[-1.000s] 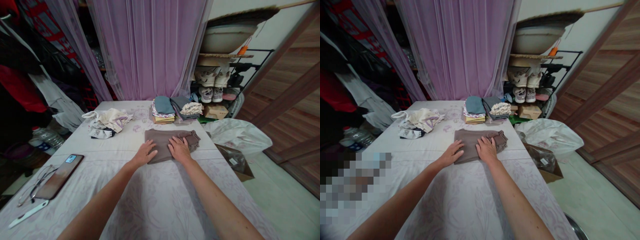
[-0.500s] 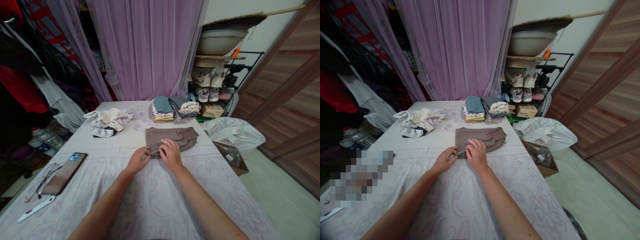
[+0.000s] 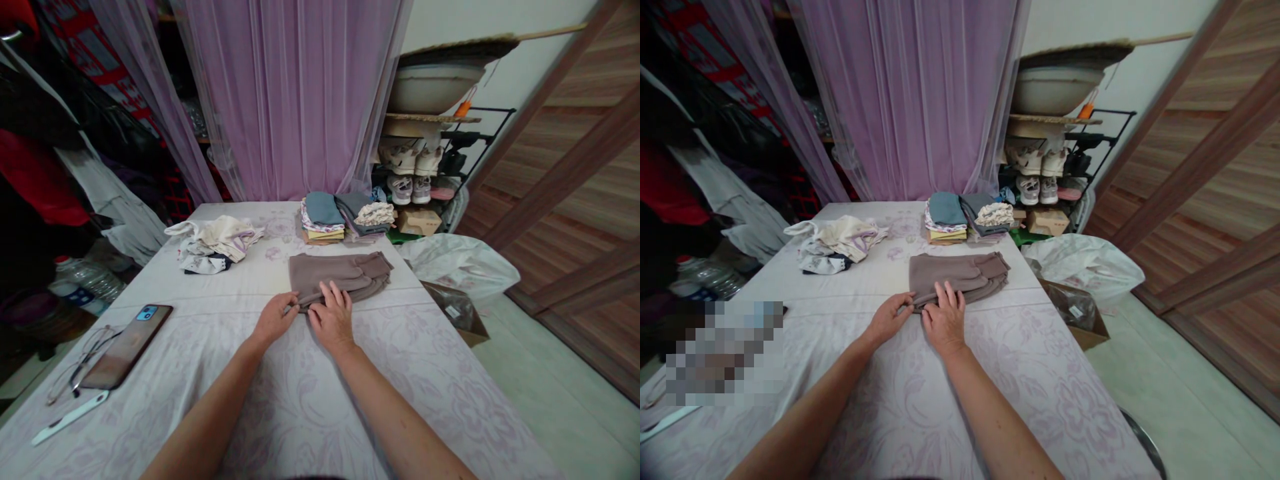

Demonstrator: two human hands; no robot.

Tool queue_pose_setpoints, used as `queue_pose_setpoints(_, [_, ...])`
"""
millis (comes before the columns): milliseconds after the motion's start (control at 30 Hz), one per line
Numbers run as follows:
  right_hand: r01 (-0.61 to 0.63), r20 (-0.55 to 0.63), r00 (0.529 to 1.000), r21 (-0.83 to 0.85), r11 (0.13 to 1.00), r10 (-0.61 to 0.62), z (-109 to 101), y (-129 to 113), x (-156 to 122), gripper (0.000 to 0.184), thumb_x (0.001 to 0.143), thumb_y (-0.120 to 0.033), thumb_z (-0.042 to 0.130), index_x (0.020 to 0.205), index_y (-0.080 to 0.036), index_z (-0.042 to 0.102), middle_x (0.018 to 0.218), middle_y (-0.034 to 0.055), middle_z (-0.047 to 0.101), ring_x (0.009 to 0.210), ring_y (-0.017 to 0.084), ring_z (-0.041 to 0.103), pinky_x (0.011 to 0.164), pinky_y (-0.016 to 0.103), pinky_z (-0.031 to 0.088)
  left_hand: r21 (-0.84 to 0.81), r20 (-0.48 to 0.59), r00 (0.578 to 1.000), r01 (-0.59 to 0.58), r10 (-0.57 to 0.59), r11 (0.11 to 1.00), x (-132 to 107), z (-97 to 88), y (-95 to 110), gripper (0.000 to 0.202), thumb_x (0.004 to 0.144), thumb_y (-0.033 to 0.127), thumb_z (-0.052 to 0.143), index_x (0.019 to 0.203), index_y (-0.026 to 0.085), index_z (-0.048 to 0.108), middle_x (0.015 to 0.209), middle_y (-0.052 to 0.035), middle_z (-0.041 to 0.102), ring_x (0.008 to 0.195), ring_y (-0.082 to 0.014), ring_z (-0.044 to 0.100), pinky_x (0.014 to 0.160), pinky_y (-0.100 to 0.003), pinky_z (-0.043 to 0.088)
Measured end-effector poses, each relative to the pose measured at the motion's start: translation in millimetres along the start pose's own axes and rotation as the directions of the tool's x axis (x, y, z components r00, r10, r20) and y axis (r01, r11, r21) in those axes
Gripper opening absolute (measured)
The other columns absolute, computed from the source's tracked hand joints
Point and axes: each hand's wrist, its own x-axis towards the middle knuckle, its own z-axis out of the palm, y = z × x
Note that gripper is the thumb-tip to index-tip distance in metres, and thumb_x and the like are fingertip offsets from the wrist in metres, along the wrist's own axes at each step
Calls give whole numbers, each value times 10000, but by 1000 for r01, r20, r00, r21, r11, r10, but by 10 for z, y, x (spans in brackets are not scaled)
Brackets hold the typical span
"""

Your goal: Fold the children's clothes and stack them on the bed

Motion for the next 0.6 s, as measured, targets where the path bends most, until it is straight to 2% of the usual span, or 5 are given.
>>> queue_pose_setpoints(233, [-67,43,997,9,998,67,66,-81,76,179,855,-360,610,858,-240,742,1514,89,410,1419,318,263,1118,572,164,14,13,1000,-8,7,1000,11,-12,-3,86,834,253,514,852,229,595,1195,-73,686,1133,-222,615,1000,-403,470])
queue_pose_setpoints(367, [-162,45,986,49,986,160,149,-143,126,166,838,-278,599,742,-236,728,1478,58,463,1418,317,263,1115,605,128,41,20,999,-29,28,999,0,-16,19,70,814,247,539,855,233,594,1204,-75,677,1154,-225,602,1012,-409,462])
queue_pose_setpoints(467, [-182,33,983,95,979,180,170,-185,127,207,836,-222,556,690,-223,702,1426,51,522,1410,307,282,1117,620,108,82,-2,1000,-23,23,996,-7,8,48,81,807,205,522,848,235,586,1199,-78,671,1154,-224,596,1012,-413,462])
queue_pose_setpoints(600, [-187,20,982,139,972,186,169,-183,71,210,843,-227,544,693,-224,691,1381,52,565,1397,300,313,1112,620,136,120,-41,999,-28,33,992,-16,50,76,85,802,176,521,842,227,576,1204,-103,651,1207,-221,558,1041,-411,444])
